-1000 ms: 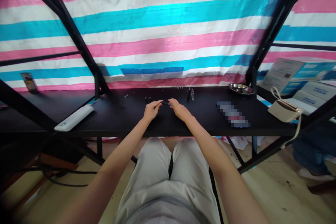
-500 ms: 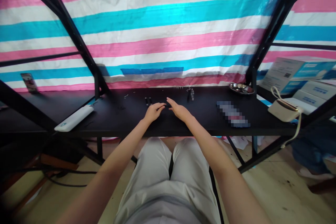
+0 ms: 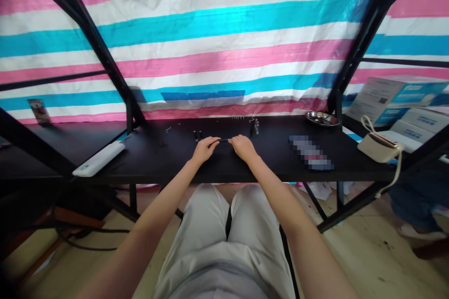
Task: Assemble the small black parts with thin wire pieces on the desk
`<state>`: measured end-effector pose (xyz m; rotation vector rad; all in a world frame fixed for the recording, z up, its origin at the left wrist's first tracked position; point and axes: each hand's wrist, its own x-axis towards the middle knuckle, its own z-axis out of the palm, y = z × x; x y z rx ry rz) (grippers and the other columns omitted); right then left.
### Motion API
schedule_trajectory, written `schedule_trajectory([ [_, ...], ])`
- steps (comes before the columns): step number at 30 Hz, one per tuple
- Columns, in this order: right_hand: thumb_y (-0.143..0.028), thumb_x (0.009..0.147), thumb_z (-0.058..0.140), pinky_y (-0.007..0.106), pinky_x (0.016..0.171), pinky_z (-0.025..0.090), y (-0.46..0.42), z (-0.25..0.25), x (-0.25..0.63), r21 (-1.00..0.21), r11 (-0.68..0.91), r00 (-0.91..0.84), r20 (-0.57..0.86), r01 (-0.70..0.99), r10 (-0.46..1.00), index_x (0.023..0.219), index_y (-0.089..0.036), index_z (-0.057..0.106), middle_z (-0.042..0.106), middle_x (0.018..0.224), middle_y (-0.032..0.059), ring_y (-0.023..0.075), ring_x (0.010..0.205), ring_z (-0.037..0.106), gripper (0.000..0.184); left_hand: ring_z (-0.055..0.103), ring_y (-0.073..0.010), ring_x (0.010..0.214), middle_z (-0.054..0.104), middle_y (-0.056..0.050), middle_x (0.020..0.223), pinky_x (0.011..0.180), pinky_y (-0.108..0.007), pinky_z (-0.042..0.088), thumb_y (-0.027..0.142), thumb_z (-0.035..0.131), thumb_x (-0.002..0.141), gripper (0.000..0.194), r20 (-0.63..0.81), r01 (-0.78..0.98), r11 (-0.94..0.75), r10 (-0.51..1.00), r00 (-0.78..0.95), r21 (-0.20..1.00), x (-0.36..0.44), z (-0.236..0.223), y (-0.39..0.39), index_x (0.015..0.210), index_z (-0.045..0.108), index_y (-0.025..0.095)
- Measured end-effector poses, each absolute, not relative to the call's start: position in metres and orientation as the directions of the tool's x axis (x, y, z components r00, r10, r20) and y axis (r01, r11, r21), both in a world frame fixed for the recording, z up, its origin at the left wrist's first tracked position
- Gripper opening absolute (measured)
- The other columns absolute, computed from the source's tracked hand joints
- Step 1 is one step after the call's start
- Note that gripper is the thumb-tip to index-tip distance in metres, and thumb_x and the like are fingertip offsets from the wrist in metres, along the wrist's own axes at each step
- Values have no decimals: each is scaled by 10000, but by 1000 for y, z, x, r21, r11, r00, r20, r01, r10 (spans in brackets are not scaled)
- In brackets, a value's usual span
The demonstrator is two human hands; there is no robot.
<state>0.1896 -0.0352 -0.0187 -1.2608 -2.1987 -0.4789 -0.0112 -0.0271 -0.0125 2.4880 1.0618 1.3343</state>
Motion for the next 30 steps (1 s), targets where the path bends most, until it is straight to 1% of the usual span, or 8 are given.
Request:
schedule_trajectory([
  [8,-295,953,311,321,669,350,-35,-19,190,51,529,-448,605,847,658,755,-154,592,615,733,109,205,721,512,372,624,-148,865,669,-53,931,805,-277,491,284,471,885,250,666,530,-749,633,394,398,-11,-13,-28,1047,642,197],
  [14,-294,948,326,315,656,329,-37,-18,188,76,483,-430,590,872,683,771,-143,602,624,744,108,201,720,515,361,620,-151,872,661,-50,940,801,-271,488,288,465,887,251,650,561,-731,648,396,388,-10,-13,-29,1048,637,199],
  [16,-312,945,332,320,657,320,-38,-17,187,62,449,-391,607,891,692,810,-137,606,624,763,112,205,727,521,352,619,-152,861,657,-52,924,784,-267,490,290,460,889,251,652,583,-721,652,387,374,-9,-13,-30,1041,637,197],
  [18,-326,939,347,324,671,315,-40,-16,186,43,433,-360,632,901,686,905,-128,603,626,822,119,211,755,527,326,617,-153,852,653,-54,914,777,-266,490,288,458,889,249,650,602,-713,655,386,360,-8,-13,-30,1037,636,196],
  [20,-330,930,373,325,688,310,-42,-14,185,34,444,-358,649,895,671,1020,-122,578,620,896,125,218,794,528,306,615,-153,855,652,-53,915,782,-268,489,282,457,889,245,644,614,-709,656,394,347,-8,-13,-31,1035,635,197],
  [22,-305,926,384,322,697,307,-44,-12,185,45,473,-386,647,880,658,1068,-130,560,607,925,123,219,820,524,285,614,-151,853,650,-51,917,777,-266,488,277,457,888,243,636,620,-707,659,401,341,-8,-12,-31,1036,633,199],
  [27,-230,924,361,323,713,332,-43,-11,182,79,558,-485,605,826,632,974,-146,589,593,872,112,215,817,518,248,603,-134,775,649,-41,887,733,-247,479,294,465,883,244,641,615,-709,657,397,345,-8,-9,-35,1025,640,201],
  [30,-233,914,383,323,737,372,-40,-15,182,26,593,-486,604,805,632,958,-141,592,606,872,113,213,817,531,233,575,-114,671,640,-29,790,674,-229,462,323,488,868,235,654,618,-700,660,370,357,-9,-7,-38,958,665,196],
])
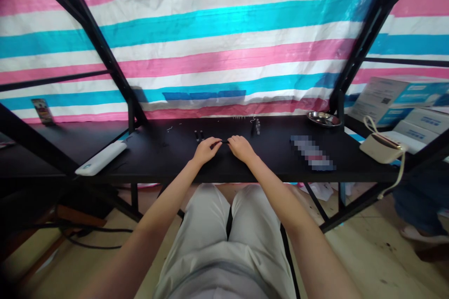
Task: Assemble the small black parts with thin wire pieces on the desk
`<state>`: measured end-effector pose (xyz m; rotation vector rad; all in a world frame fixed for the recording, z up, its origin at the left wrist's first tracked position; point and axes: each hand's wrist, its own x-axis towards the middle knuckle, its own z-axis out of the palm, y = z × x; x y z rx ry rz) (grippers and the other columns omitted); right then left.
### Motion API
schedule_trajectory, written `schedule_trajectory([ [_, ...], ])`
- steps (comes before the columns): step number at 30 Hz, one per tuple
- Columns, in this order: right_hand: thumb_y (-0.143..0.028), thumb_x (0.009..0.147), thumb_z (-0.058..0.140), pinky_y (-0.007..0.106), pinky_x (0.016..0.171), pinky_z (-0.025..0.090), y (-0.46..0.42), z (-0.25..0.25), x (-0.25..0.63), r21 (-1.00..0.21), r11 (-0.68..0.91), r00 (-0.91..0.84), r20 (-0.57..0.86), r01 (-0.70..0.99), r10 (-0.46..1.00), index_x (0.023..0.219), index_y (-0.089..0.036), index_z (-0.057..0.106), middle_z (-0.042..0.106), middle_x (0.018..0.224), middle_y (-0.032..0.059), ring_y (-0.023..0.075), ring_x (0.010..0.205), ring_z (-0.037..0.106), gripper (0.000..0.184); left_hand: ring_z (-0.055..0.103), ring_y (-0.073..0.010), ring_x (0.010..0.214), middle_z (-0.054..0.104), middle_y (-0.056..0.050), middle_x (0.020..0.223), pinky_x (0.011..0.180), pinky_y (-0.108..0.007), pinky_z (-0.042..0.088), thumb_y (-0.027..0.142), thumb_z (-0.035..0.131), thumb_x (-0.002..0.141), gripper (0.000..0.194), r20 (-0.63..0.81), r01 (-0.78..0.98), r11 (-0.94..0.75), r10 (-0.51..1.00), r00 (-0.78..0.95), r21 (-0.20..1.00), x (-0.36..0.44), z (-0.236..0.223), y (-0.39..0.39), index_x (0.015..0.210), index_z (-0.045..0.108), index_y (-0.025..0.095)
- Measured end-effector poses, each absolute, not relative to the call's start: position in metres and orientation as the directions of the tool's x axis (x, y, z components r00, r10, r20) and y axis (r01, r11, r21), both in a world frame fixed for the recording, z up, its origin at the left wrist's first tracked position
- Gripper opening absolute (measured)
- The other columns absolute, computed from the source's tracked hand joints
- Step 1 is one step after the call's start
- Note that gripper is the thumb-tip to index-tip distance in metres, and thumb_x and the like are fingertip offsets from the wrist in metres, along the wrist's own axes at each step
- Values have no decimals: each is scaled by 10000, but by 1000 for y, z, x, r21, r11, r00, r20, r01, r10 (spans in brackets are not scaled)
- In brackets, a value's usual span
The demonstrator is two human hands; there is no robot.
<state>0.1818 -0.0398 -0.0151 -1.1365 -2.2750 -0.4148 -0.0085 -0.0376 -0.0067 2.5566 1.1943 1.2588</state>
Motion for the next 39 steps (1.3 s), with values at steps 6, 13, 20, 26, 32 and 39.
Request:
schedule_trajectory([
  [6,-226,828,523,273,683,437,-24,-23,184,-386,561,-308,547,733,779,935,-167,600,641,818,46,151,708,570,144,527,-101,529,587,-9,575,560,-219,409,369,486,841,299,678,580,-514,730,-92,632,-25,-4,-30,716,669,168],
  [13,-304,777,591,248,603,425,4,-14,147,-637,372,-136,389,675,911,706,-153,590,623,664,32,143,625,574,167,410,-55,367,479,36,475,400,-184,323,361,464,798,291,303,44,-339,765,-568,940,-43,-3,-15,653,584,140],
  [20,-299,824,557,246,683,428,23,-8,88,-535,270,-138,274,801,952,842,-174,593,661,869,72,170,807,612,131,383,-47,343,448,48,440,375,-175,280,327,489,748,247,221,-87,-332,778,-589,939,-41,0,-19,614,563,135],
  [26,-314,820,550,266,715,436,28,-12,76,-448,240,-165,200,861,966,904,-194,598,662,940,73,195,882,612,154,373,-45,325,449,47,425,372,-176,266,311,500,732,231,195,-126,-318,801,-566,940,-42,-2,-18,595,563,135],
  [32,-320,801,568,266,705,437,31,-10,76,-438,216,-156,169,873,973,871,-188,631,673,938,77,204,891,616,162,375,-45,327,452,47,425,389,-181,288,308,500,732,230,200,-124,-320,803,-561,939,-42,-3,-18,596,565,135],
  [39,-349,754,634,258,680,436,29,-6,77,-470,207,-149,157,858,976,852,-185,650,669,929,86,200,864,618,192,379,-52,336,457,42,435,385,-186,280,311,496,738,232,229,-74,-323,799,-556,944,-42,-2,-19,601,571,139],
])
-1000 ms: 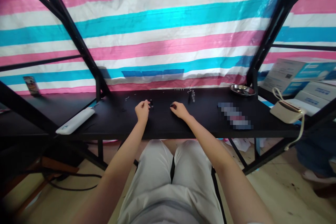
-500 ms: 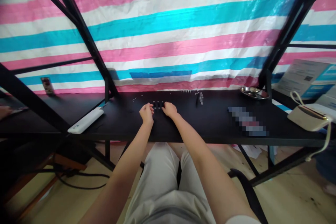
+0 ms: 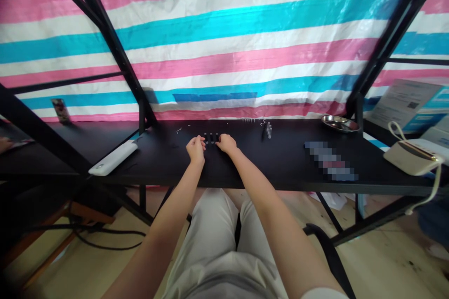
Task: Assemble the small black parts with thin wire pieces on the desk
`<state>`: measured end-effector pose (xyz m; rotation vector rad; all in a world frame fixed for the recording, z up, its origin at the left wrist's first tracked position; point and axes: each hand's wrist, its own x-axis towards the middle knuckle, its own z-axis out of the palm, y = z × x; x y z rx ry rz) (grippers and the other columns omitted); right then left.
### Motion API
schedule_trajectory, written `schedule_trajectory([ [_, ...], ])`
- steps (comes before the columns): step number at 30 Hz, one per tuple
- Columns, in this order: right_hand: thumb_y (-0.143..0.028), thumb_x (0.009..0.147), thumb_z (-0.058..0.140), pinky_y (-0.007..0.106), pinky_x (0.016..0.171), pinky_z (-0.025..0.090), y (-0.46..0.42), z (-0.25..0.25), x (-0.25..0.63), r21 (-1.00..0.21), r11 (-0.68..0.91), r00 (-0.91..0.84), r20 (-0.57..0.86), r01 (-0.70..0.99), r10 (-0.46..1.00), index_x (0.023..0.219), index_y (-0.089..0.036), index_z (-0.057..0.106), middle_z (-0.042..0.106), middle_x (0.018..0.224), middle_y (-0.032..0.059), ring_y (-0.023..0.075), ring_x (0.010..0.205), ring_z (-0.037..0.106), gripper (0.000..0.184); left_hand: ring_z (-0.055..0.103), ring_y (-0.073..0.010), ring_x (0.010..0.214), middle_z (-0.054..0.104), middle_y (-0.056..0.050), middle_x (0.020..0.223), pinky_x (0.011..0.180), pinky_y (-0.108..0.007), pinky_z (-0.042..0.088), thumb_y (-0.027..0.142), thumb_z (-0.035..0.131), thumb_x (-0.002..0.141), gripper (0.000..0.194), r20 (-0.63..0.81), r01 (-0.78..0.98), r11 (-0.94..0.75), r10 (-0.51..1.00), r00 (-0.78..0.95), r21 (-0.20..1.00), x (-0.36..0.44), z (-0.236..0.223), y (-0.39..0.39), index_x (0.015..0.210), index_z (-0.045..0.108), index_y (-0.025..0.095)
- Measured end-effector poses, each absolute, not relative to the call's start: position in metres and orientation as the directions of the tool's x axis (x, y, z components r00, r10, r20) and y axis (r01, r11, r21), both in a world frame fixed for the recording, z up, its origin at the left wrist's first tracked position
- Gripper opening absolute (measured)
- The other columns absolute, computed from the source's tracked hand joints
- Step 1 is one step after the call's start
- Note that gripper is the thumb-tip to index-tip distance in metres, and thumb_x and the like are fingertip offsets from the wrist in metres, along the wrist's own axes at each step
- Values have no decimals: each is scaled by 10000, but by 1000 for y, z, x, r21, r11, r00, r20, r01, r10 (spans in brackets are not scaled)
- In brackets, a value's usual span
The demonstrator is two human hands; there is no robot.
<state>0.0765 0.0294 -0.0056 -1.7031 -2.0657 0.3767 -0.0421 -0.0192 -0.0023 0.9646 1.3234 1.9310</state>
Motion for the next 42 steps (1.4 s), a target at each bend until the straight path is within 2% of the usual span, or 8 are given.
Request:
schedule_trajectory([
  [4,-462,688,682,256,653,430,22,-1,87,-525,235,-164,179,818,970,861,-183,640,663,861,73,194,806,612,331,385,-55,349,462,40,447,402,-190,295,321,493,753,247,279,-17,-342,793,-542,940,-41,-1,-21,605,574,142],
  [7,-454,764,601,249,640,416,14,3,109,-559,350,-147,375,752,915,862,-193,619,634,752,31,155,704,583,280,408,-66,374,474,32,467,418,-195,313,340,484,771,261,298,37,-329,794,-530,944,-42,-1,-22,624,582,148],
  [10,-406,848,474,261,683,411,9,6,145,-544,400,83,661,738,746,854,-193,591,593,753,28,147,715,546,243,444,-85,420,484,23,480,455,-205,338,351,462,796,282,369,183,-320,787,-495,930,-41,-2,-23,634,590,159],
  [12,-384,859,442,288,739,411,9,3,173,-593,343,323,739,729,592,879,-173,566,567,783,42,155,751,525,245,461,-96,462,494,13,492,495,-213,350,351,454,812,292,479,339,-355,766,-430,871,-40,-3,-25,632,593,167],
  [16,-372,821,492,332,809,398,15,-12,224,-671,227,544,719,706,432,959,-151,536,527,853,57,173,815,491,265,425,-94,491,466,11,499,537,-221,331,333,457,826,322,688,580,-485,699,-194,655,-33,-6,-31,558,538,175],
  [20,-374,772,553,341,806,395,20,-25,244,-737,115,626,636,666,452,937,-157,539,508,854,48,185,829,480,272,370,-88,474,397,25,479,529,-227,294,311,452,833,346,748,652,-540,661,-62,532,-29,-8,-33,515,474,177],
  [34,-347,774,516,332,739,414,25,-29,246,-733,28,614,589,679,526,760,-170,609,547,874,78,193,792,506,200,362,-99,476,428,16,484,541,-226,290,312,512,780,312,649,577,-506,758,-57,642,-27,-9,-34,494,497,190],
  [42,-269,874,325,327,786,408,17,-26,235,-666,184,451,657,723,604,990,-162,526,585,927,94,188,836,531,255,358,-92,466,403,24,471,534,-224,280,294,481,801,320,663,615,-518,748,-12,595,-27,-10,-33,501,492,184],
])
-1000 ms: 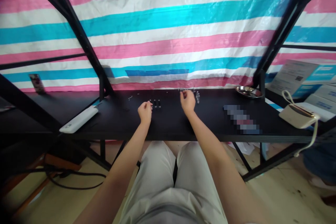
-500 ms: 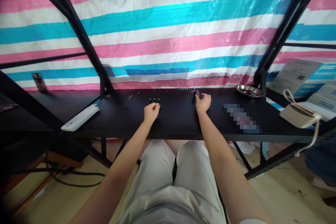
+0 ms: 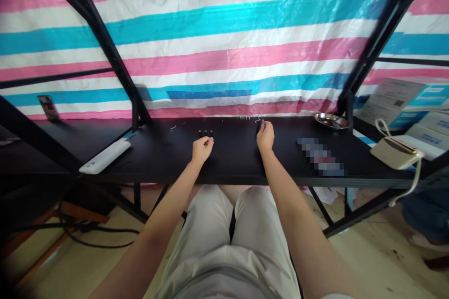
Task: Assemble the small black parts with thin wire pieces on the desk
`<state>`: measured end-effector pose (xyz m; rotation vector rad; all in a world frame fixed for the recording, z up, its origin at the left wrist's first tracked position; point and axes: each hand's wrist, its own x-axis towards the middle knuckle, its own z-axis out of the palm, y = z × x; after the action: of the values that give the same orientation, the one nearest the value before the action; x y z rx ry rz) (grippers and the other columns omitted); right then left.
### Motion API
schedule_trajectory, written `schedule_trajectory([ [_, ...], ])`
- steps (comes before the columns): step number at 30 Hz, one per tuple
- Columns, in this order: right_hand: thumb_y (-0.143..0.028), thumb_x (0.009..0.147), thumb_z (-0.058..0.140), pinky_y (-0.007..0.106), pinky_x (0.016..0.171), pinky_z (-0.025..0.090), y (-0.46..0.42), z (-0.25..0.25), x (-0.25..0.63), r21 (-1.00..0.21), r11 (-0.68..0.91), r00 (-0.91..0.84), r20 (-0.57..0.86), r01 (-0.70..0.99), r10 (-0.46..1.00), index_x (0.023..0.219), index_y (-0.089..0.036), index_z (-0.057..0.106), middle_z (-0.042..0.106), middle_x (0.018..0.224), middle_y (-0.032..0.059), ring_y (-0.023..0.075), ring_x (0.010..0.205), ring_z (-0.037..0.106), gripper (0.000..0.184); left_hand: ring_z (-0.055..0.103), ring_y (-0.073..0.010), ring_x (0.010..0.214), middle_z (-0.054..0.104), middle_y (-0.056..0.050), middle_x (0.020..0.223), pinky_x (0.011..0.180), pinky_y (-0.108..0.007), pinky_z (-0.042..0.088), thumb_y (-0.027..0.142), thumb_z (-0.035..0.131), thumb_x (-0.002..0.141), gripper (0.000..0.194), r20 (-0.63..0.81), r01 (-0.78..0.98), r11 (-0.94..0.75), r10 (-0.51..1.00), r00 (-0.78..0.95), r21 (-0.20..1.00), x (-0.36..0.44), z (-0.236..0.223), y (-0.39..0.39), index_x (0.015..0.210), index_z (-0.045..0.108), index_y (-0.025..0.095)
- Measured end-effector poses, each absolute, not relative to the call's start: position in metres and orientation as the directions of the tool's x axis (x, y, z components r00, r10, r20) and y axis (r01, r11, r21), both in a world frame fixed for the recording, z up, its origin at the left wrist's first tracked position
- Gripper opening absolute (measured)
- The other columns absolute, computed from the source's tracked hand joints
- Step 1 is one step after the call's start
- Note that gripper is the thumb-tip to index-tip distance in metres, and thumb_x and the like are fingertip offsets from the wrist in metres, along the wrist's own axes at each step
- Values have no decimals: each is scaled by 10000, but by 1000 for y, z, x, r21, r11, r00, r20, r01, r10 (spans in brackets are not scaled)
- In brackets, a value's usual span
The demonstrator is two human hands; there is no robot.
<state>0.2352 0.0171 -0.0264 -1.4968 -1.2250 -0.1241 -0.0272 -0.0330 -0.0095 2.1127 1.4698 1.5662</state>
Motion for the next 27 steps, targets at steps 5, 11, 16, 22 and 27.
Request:
schedule_trajectory([
  [5,-213,845,358,347,788,409,19,-28,231,-598,134,323,592,790,738,966,-159,549,566,954,116,209,861,529,232,343,-92,469,401,23,478,536,-227,264,289,485,794,313,649,608,-516,761,1,603,-25,-8,-35,499,472,183],
  [11,-167,810,391,373,750,420,20,-30,231,-572,57,292,500,818,815,900,-156,527,566,912,133,227,806,537,164,364,-103,493,414,9,496,557,-227,278,293,483,791,318,638,613,-531,768,55,585,-20,-4,-42,493,459,186],
  [16,-242,822,397,353,744,423,11,-26,225,-611,173,286,578,772,764,856,-175,500,574,864,106,210,771,534,127,428,-123,552,495,-19,573,607,-226,341,349,491,808,268,610,585,-594,766,201,553,-8,-2,-50,625,622,203],
  [22,-325,865,375,292,735,427,-10,-18,201,-602,392,148,654,695,742,886,-186,492,583,840,69,172,747,541,183,551,-134,683,637,-35,853,684,-220,412,320,522,826,393,591,539,-663,734,334,519,12,2,-43,1211,570,258],
  [27,-311,875,378,268,712,420,-24,-16,187,-504,485,-76,634,715,770,908,-193,505,580,859,63,165,754,543,177,586,-157,813,640,-46,1010,721,-244,438,253,466,866,406,567,609,-684,708,421,402,22,-1,-26,1270,510,261],
])
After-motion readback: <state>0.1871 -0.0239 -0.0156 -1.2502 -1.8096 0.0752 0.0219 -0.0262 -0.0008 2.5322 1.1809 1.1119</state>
